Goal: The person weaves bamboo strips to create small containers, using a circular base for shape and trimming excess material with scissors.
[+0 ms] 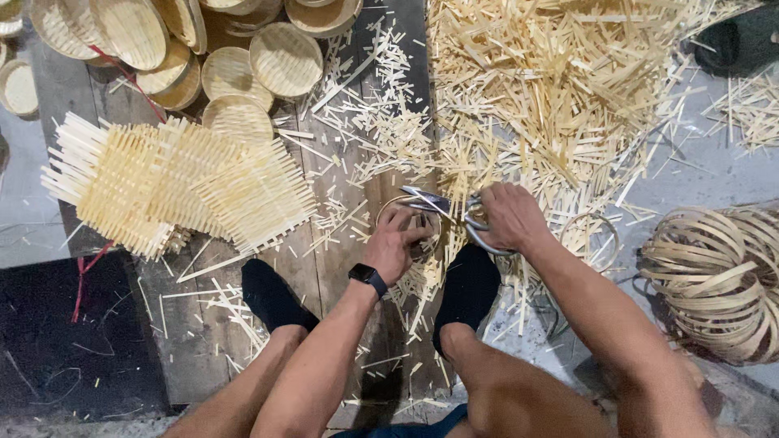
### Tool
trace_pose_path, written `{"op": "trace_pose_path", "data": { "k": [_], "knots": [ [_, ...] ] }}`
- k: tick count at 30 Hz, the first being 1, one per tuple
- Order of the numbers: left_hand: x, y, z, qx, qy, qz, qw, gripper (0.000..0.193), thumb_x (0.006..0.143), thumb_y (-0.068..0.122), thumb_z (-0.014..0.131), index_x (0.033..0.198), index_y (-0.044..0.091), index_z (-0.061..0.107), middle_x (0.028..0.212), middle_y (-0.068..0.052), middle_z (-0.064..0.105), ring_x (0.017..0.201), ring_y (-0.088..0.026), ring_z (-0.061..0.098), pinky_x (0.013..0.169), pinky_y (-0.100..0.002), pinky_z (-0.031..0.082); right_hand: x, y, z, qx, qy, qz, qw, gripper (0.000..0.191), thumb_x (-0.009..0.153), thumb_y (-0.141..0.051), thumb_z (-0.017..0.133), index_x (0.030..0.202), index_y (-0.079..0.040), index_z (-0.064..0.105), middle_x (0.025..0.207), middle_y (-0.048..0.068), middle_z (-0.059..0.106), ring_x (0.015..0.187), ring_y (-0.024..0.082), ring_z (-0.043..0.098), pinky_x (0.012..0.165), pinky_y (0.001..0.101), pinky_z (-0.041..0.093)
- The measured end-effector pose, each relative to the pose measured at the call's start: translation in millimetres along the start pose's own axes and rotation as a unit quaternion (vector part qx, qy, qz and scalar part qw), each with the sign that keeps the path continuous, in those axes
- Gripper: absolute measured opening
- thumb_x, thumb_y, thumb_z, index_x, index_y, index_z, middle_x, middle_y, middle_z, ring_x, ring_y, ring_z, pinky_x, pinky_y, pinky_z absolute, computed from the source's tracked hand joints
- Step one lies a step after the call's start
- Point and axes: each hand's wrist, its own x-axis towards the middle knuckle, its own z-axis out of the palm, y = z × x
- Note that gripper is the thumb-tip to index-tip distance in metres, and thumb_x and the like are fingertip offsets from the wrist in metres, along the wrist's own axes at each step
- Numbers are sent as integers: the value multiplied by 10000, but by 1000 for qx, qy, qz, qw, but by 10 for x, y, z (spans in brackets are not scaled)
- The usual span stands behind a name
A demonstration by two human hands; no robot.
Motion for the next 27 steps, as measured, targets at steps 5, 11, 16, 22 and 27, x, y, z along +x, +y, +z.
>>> {"op": "trace_pose_path", "data": {
  "k": [5, 11, 16, 22, 27],
  "knots": [
    [1, -41, -45, -12, -46, -40, 998, 477, 751, 23, 719, 1178, 225, 791, 1430, -110, 537, 1333, -390, 446, 1077, -486, 397, -32, 140, 90, 135, -124, 118, 976, 461, 943, -540, 590, 1108, -124, 696, 964, 95, 639, 856, 227, 648, 805, 415, 575],
    [116, -399, 102, -97, 122, -252, 955, 373, 982, 316, 683, 1274, 86, 712, 1261, -180, 657, 1177, -328, 629, 992, -420, 517, -118, 265, 190, -44, 202, 214, 955, 744, 558, -469, 837, 1044, 58, 640, 978, 196, 605, 839, 305, 591, 795, 451, 560],
    [270, -614, 339, -204, 95, -330, 917, 366, 921, 356, 710, 1151, 77, 766, 1009, -153, 795, 895, -249, 767, 803, -371, 590, -89, -150, 177, 402, -50, 252, 879, 378, 883, -250, 788, 1159, -10, 691, 1075, 136, 623, 882, 233, 603, 781, 385, 586],
    [194, -511, 481, -291, 99, -324, 895, 341, 861, 362, 741, 1117, 145, 798, 1016, -120, 804, 851, -197, 766, 779, -340, 597, 78, -593, 211, 567, -6, 135, 812, 193, 847, -216, 798, 945, -49, 792, 787, 45, 774, 700, 120, 688, 658, 299, 559],
    [203, -457, 506, -218, 186, -325, 901, 312, 835, 351, 783, 1010, 96, 819, 980, -130, 804, 859, -194, 763, 793, -345, 585, 106, -603, 200, 573, -18, 166, 803, 206, 850, -204, 838, 852, -6, 784, 725, 75, 718, 646, 135, 615, 581, 323, 505]
  ]
}}
